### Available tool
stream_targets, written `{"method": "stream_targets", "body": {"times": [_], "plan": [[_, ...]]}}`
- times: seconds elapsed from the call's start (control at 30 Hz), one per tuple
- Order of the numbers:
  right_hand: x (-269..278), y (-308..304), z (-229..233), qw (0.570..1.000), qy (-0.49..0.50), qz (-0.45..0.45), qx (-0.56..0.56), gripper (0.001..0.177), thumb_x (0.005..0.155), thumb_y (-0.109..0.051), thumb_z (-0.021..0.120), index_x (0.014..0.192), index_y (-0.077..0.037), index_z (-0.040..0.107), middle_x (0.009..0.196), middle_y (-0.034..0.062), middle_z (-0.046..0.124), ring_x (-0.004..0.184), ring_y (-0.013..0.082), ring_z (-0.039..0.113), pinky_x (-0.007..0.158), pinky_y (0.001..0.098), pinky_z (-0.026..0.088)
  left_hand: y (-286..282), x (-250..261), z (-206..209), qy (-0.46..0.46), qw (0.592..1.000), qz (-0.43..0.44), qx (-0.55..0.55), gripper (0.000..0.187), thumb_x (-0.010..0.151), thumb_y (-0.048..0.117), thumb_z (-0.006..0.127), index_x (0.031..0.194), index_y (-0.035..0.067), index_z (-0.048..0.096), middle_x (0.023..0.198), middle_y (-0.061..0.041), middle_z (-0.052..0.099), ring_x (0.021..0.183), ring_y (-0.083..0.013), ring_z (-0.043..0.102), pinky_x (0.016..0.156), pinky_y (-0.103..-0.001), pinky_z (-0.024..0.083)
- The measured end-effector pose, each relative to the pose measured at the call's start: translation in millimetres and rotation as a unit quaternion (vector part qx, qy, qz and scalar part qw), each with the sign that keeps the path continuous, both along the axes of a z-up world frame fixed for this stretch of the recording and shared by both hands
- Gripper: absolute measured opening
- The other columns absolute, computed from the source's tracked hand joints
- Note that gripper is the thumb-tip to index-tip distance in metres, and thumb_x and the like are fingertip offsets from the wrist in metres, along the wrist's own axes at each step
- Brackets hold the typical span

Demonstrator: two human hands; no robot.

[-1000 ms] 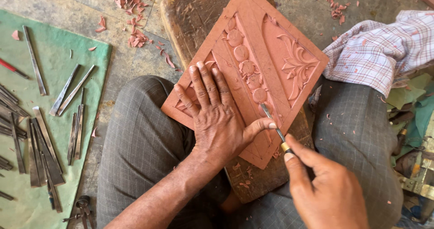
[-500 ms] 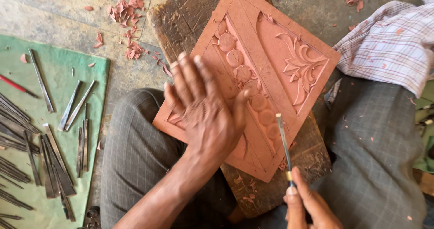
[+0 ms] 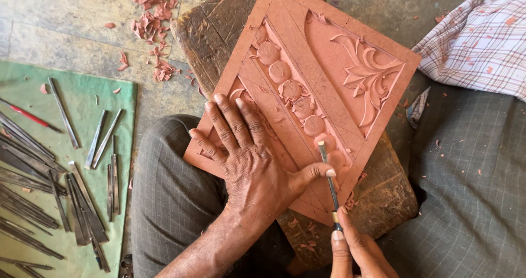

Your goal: The person carves intricate floral patterns into a wooden panel using specialized chisels. They hold the panel on their lap, steadying it with one hand while the other hand carefully removes small chips of wood to refine the design.

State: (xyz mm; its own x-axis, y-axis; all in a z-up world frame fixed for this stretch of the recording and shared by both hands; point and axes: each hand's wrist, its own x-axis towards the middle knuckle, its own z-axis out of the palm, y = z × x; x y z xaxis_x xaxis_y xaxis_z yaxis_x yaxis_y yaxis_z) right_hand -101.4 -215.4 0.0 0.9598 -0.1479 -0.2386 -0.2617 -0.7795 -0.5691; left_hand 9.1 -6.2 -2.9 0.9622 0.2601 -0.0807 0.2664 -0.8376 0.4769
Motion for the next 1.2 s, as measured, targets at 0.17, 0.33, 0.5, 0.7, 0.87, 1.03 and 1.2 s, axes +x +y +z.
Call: {"method": "stream_targets", "body": {"times": [0.17,0.33,0.5,0.7,0.87,1.03,1.2], "plan": [[10.8,10.0,14.6,0.998,-0.067,0.012,0.005,0.039,0.091,-0.017,0.070,0.130,-0.019,0.071,0.112,0.0191,0.077,0.102,0.0241,0.077,0.080,0.0314,0.061,-1.3,-1.7,2.5,-0.001,1.000,0.012,-0.014,0.158,0.060,0.099,0.057,0.152,-0.022,0.013,0.157,-0.049,-0.008,0.149,-0.0573,-0.016,0.106,-0.082,-0.012],[21.7,11.9,29.5,0.998,-0.054,0.017,-0.032,0.040,0.088,-0.017,0.074,0.127,-0.022,0.073,0.103,0.0129,0.081,0.093,0.0194,0.080,0.084,0.0312,0.060,-1.9,-0.9,1.9,0.001,1.000,0.012,-0.003,0.156,0.062,0.100,0.055,0.151,-0.022,0.014,0.156,-0.049,-0.007,0.149,-0.0570,-0.015,0.105,-0.081,-0.014],[25.2,19.7,36.7,0.999,-0.034,-0.009,-0.039,0.037,0.088,-0.018,0.074,0.125,-0.024,0.075,0.100,0.0105,0.081,0.092,0.0171,0.080,0.084,0.0291,0.060,-3.5,-1.3,0.1,0.000,1.000,0.019,-0.006,0.155,0.064,0.100,0.054,0.152,-0.023,0.016,0.157,-0.049,-0.007,0.149,-0.0574,-0.016,0.107,-0.079,-0.015],[34.6,21.2,47.7,0.998,0.008,-0.016,-0.055,0.038,0.085,-0.016,0.075,0.123,-0.021,0.076,0.096,0.0114,0.081,0.087,0.0166,0.080,0.078,0.0290,0.059,-0.9,-1.8,2.7,-0.009,1.000,0.017,-0.008,0.153,0.064,0.099,0.054,0.152,-0.020,0.019,0.157,-0.048,-0.004,0.150,-0.0566,-0.013,0.108,-0.078,-0.015],[36.6,29.3,57.3,0.998,-0.034,-0.038,-0.024,0.036,0.086,-0.017,0.074,0.122,-0.019,0.076,0.095,0.0134,0.081,0.089,0.0165,0.079,0.079,0.0276,0.059,-2.4,2.0,5.9,0.001,1.000,0.022,-0.011,0.154,0.063,0.100,0.054,0.150,-0.021,0.018,0.156,-0.049,-0.004,0.149,-0.0561,-0.014,0.105,-0.078,-0.017],[48.3,31.0,69.9,0.998,-0.018,-0.013,-0.060,0.034,0.084,-0.016,0.077,0.117,-0.021,0.079,0.091,0.0147,0.081,0.085,0.0159,0.080,0.079,0.0279,0.060,-3.1,3.1,3.7,0.005,0.999,0.032,-0.005,0.154,0.064,0.101,0.050,0.152,-0.021,0.017,0.157,-0.049,-0.004,0.150,-0.0551,-0.016,0.107,-0.077,-0.017],[76.4,34.7,96.2,0.978,0.140,0.008,-0.154,0.039,0.086,-0.028,0.078,0.124,-0.034,0.081,0.092,0.0116,0.082,0.085,0.0173,0.079,0.078,0.0307,0.061,-4.1,3.0,2.4,-0.015,0.999,0.034,0.003,0.155,0.066,0.101,0.048,0.153,-0.023,0.015,0.158,-0.050,-0.005,0.150,-0.0557,-0.017,0.108,-0.077,-0.018]]}}
